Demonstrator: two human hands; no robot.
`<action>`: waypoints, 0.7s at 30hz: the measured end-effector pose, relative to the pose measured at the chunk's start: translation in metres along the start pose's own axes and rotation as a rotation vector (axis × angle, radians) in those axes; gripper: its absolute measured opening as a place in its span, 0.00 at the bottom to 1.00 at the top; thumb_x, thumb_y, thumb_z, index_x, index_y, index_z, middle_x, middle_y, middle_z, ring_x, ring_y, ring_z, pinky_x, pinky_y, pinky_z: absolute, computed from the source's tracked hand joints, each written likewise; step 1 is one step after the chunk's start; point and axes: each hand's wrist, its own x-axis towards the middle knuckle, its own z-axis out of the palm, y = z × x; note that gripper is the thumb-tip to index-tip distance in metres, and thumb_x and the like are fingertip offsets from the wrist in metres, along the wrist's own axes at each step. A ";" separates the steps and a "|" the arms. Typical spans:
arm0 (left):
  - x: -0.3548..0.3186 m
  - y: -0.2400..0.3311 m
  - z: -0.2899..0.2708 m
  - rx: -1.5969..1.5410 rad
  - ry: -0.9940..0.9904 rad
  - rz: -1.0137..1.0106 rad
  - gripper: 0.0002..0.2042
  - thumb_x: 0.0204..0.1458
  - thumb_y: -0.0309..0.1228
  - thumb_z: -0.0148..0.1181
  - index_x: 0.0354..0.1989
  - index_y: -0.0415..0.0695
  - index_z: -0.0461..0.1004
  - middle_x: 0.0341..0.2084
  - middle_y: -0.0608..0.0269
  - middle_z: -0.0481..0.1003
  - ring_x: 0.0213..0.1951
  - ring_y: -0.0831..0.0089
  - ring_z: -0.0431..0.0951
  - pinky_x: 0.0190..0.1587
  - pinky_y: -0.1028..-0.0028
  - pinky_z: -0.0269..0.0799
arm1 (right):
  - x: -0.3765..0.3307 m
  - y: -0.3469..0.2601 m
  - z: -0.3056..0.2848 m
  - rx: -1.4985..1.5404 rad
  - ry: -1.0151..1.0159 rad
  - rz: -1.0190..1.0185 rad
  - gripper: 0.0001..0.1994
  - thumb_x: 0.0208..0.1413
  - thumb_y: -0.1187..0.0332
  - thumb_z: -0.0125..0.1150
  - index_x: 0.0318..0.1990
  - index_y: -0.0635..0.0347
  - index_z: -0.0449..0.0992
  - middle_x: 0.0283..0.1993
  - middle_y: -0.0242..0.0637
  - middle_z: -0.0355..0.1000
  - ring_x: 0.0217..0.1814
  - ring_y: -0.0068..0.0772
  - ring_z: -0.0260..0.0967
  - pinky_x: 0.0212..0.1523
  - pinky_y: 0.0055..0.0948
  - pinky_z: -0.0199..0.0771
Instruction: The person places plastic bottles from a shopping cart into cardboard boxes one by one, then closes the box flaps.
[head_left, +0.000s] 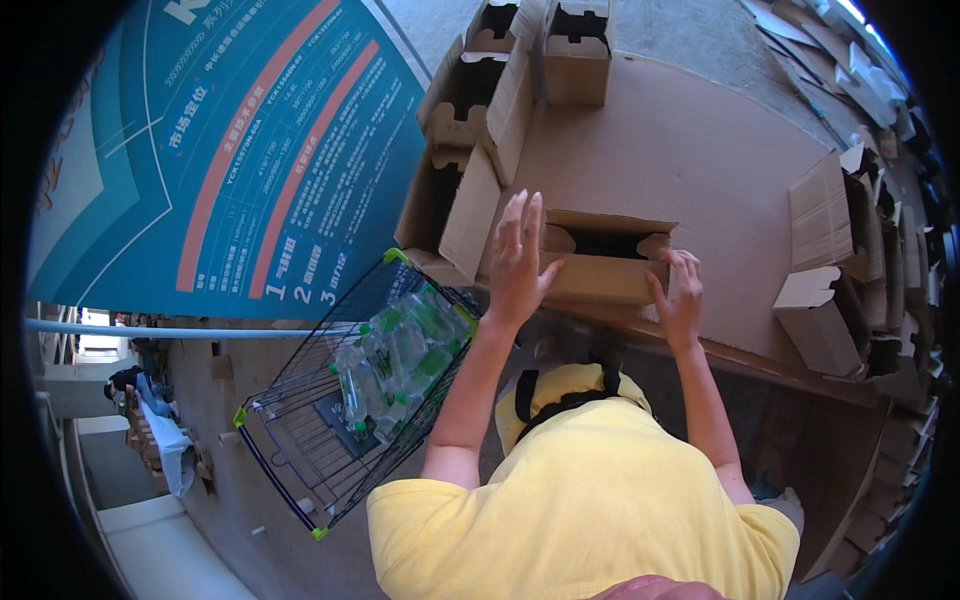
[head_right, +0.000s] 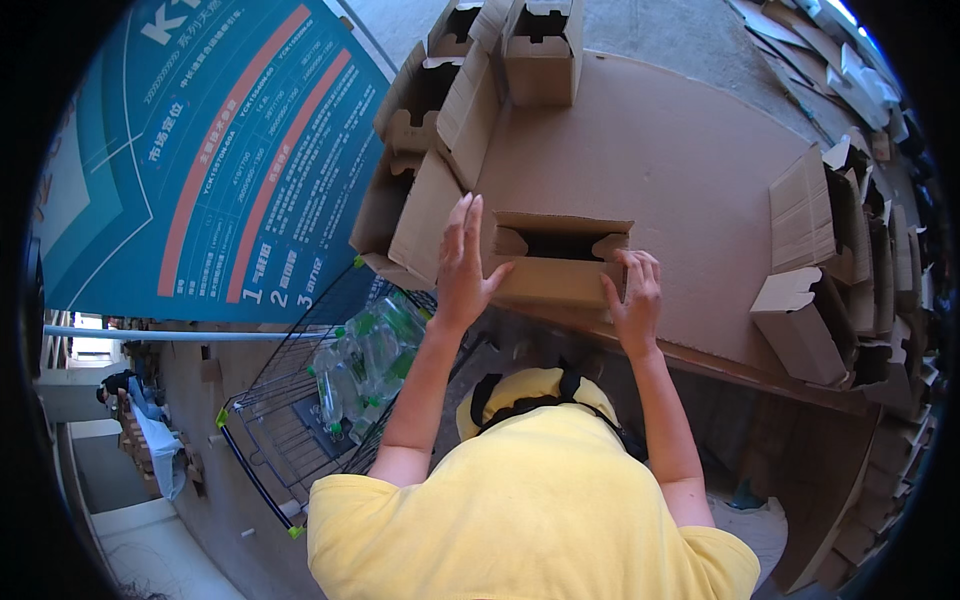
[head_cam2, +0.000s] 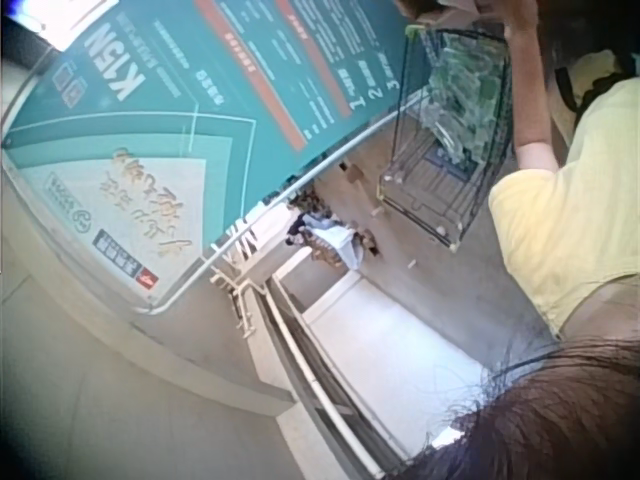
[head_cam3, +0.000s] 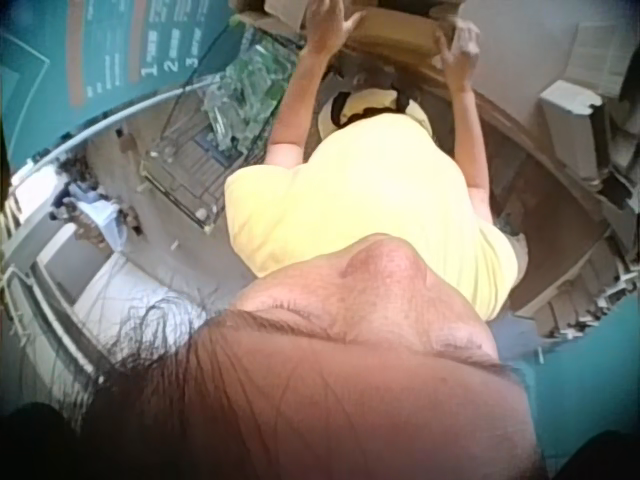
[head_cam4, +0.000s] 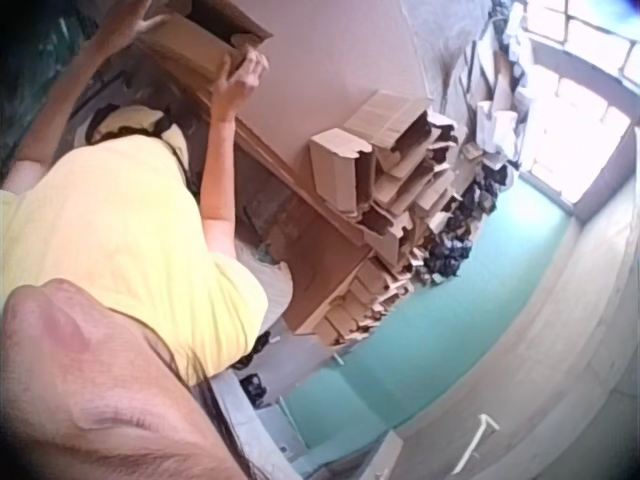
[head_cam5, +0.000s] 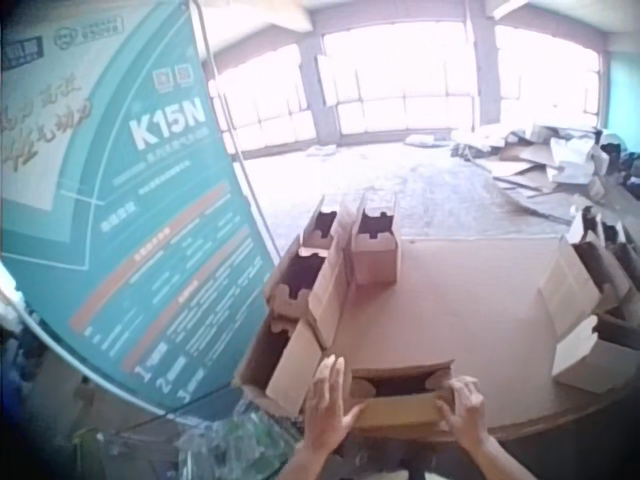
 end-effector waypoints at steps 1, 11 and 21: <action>0.007 -0.003 0.000 0.048 -0.059 0.072 0.37 0.41 0.26 0.68 0.63 0.43 0.57 0.59 0.52 0.62 0.61 0.57 0.62 0.63 0.61 0.56 | -0.001 0.000 0.002 -0.019 0.027 0.005 0.19 0.54 0.66 0.60 0.53 0.62 0.69 0.52 0.45 0.68 0.58 0.47 0.63 0.58 0.38 0.63; -0.003 -0.033 0.017 0.065 -0.468 0.268 0.28 0.53 0.37 0.59 0.61 0.39 0.61 0.63 0.50 0.58 0.65 0.55 0.56 0.67 0.60 0.49 | -0.022 0.015 0.010 0.114 -0.048 0.120 0.27 0.58 0.65 0.56 0.63 0.62 0.58 0.61 0.52 0.61 0.60 0.55 0.62 0.60 0.41 0.62; -0.002 -0.035 0.034 0.258 -0.596 0.488 0.40 0.46 0.54 0.61 0.69 0.70 0.49 0.67 0.47 0.46 0.65 0.45 0.49 0.65 0.43 0.42 | -0.039 -0.015 0.015 0.210 -0.095 0.298 0.34 0.64 0.59 0.49 0.71 0.56 0.40 0.64 0.56 0.58 0.65 0.58 0.58 0.60 0.41 0.61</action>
